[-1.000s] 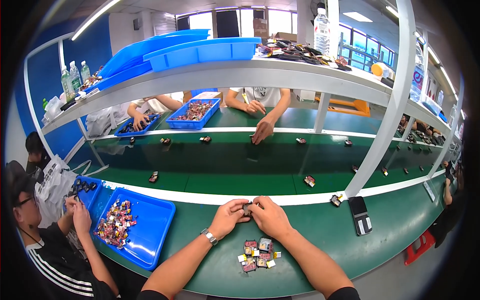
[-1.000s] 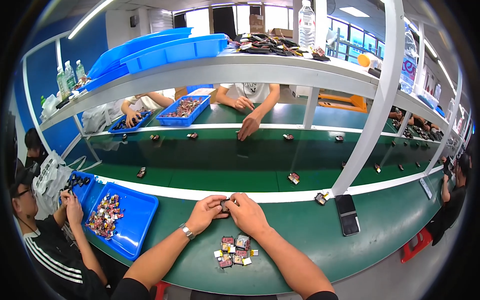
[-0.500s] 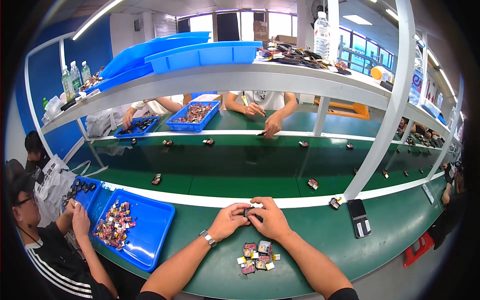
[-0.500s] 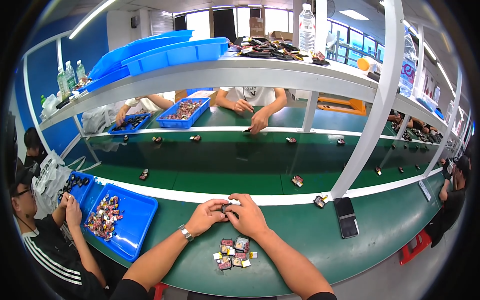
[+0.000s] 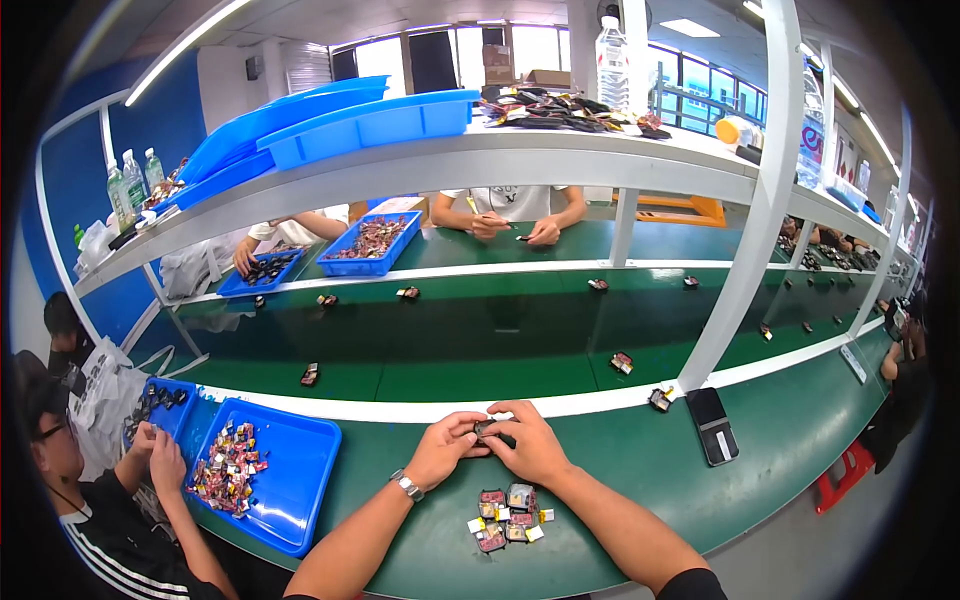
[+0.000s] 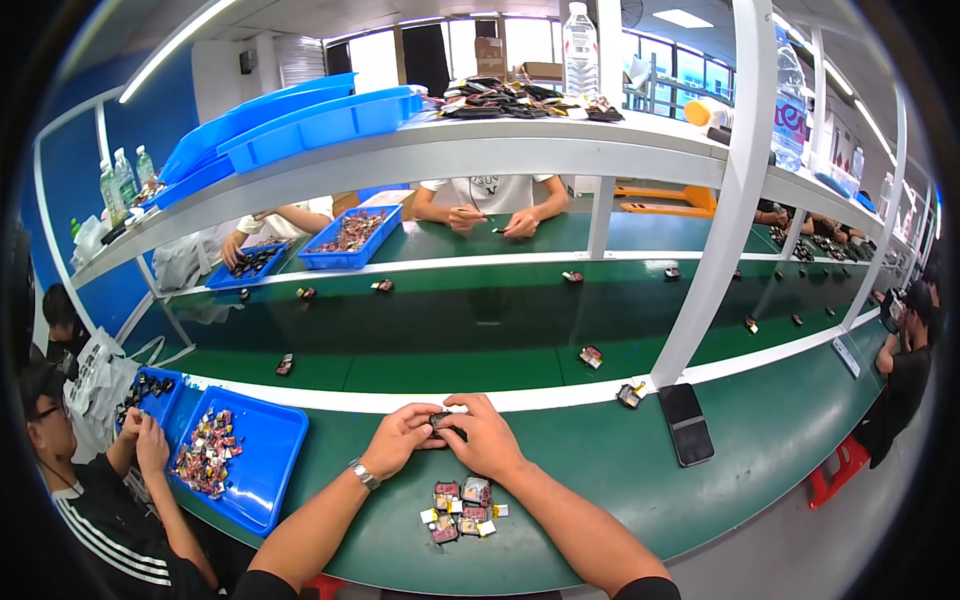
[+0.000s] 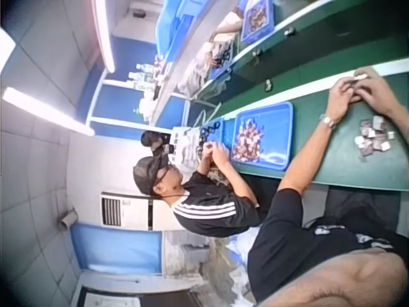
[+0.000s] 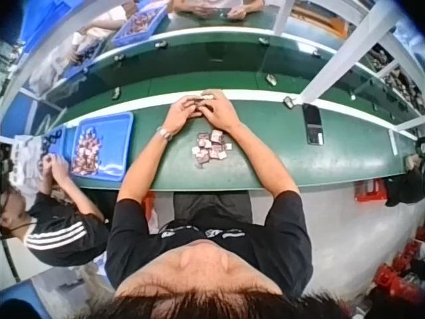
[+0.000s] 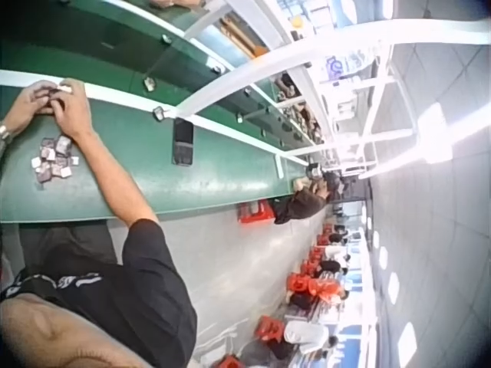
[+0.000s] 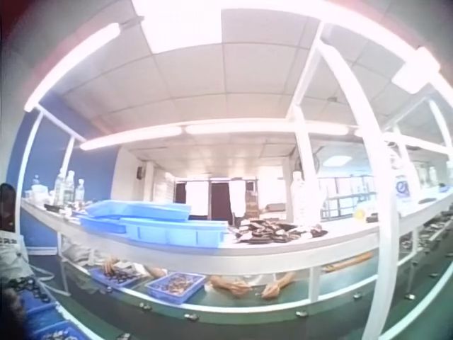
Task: Sorting small decorative or manufacturing components on a production line conveyor belt.
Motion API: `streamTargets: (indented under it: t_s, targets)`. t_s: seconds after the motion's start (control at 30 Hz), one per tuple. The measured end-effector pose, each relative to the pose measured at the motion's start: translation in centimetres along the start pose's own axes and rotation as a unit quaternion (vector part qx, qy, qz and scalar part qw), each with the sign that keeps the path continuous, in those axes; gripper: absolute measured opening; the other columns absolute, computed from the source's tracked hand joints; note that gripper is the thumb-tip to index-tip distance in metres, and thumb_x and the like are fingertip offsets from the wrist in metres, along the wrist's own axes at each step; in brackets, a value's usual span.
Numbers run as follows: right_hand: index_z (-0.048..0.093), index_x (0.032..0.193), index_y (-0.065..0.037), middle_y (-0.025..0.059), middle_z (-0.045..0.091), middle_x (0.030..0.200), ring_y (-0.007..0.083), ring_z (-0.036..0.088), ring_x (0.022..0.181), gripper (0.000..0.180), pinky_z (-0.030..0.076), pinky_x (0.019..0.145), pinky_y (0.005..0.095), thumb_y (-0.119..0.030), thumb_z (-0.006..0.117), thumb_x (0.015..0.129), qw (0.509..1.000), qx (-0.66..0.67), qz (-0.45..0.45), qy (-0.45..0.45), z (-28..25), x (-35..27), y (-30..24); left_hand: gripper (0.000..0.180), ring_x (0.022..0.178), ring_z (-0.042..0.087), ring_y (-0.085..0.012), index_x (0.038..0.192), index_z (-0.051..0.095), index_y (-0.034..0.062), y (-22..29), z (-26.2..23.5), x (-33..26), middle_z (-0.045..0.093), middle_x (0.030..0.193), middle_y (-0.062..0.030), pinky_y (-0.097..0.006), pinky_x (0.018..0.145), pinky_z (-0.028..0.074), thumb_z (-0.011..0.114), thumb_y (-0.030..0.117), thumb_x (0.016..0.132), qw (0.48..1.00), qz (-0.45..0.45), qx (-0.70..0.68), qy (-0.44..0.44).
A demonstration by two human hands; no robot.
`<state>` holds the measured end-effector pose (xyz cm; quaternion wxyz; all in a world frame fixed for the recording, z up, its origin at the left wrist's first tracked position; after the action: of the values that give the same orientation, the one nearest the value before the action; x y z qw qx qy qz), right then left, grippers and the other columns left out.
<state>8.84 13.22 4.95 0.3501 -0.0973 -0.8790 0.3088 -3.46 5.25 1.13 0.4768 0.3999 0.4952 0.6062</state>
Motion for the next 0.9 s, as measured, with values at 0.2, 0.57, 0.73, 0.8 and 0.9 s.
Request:
streamTargets:
  t_s: [0.2, 0.57, 0.73, 0.8, 0.9]
  targets:
    - [0.072, 0.090, -0.006, 0.0087, 0.060, 0.117, 0.0274, 0.055, 0.111, 0.010, 0.051, 0.092, 0.0375, -0.010, 0.071, 0.080, 0.999, 0.035, 0.005, 0.007, 0.0, -0.3, 0.0, 0.032, 0.113, 0.060, -0.0209, 0.129, 0.048, -0.0009, -0.4, -0.4, 0.1, 0.057, 0.126, -0.0149, -0.035, 0.096, 0.054, 0.042, -0.003, 0.098, 1.000, -0.006, -0.017, 0.014]
    - [0.072, 0.090, -0.006, 0.0083, 0.060, 0.115, 0.0266, 0.056, 0.110, 0.011, 0.052, 0.089, 0.0357, -0.010, 0.071, 0.080, 0.999, 0.014, 0.020, 0.048, 0.3, -0.2, -0.5, 0.030, 0.113, 0.060, -0.0214, 0.128, 0.048, -0.0015, -0.1, -0.1, 0.0, 0.058, 0.124, -0.0153, -0.037, 0.097, 0.054, 0.043, -0.001, 0.098, 1.000, -0.001, -0.002, 0.007]
    - [0.072, 0.092, -0.006, 0.0082, 0.060, 0.116, 0.0264, 0.057, 0.109, 0.013, 0.054, 0.087, 0.0354, -0.008, 0.071, 0.079, 0.998, 0.005, 0.018, 0.057, 0.3, -0.4, -0.3, 0.030, 0.113, 0.061, -0.0224, 0.129, 0.048, -0.0024, -0.4, -0.2, 0.0, 0.059, 0.123, -0.0158, -0.037, 0.097, 0.054, 0.044, 0.000, 0.099, 1.000, -0.007, -0.014, 0.012]
    - [0.073, 0.093, -0.006, 0.0083, 0.060, 0.117, 0.0265, 0.057, 0.109, 0.014, 0.054, 0.088, 0.0354, -0.007, 0.071, 0.079, 0.998, 0.010, 0.016, 0.059, 0.5, -0.4, -0.1, 0.030, 0.112, 0.061, -0.0227, 0.128, 0.048, -0.0027, -0.4, -0.3, 0.1, 0.059, 0.122, -0.0160, -0.037, 0.097, 0.054, 0.044, 0.000, 0.099, 1.000, -0.004, -0.015, 0.010]
    - [0.073, 0.094, -0.006, 0.0088, 0.060, 0.119, 0.0269, 0.056, 0.111, 0.015, 0.053, 0.089, 0.0352, -0.007, 0.071, 0.079, 0.998, 0.026, 0.017, 0.061, 0.7, -0.5, 0.0, 0.029, 0.112, 0.061, -0.0231, 0.128, 0.048, -0.0032, -0.4, -0.2, 0.0, 0.060, 0.121, -0.0166, -0.038, 0.097, 0.054, 0.045, 0.001, 0.099, 1.000, -0.003, -0.018, 0.011]
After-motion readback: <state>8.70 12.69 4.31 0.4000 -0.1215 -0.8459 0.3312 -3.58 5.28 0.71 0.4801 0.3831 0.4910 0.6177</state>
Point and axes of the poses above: each hand's wrist, its own x-axis towards the middle knuckle, its own z-axis out of the palm, y = z × x, the point moved 6 cm from there along x, towards the middle knuckle
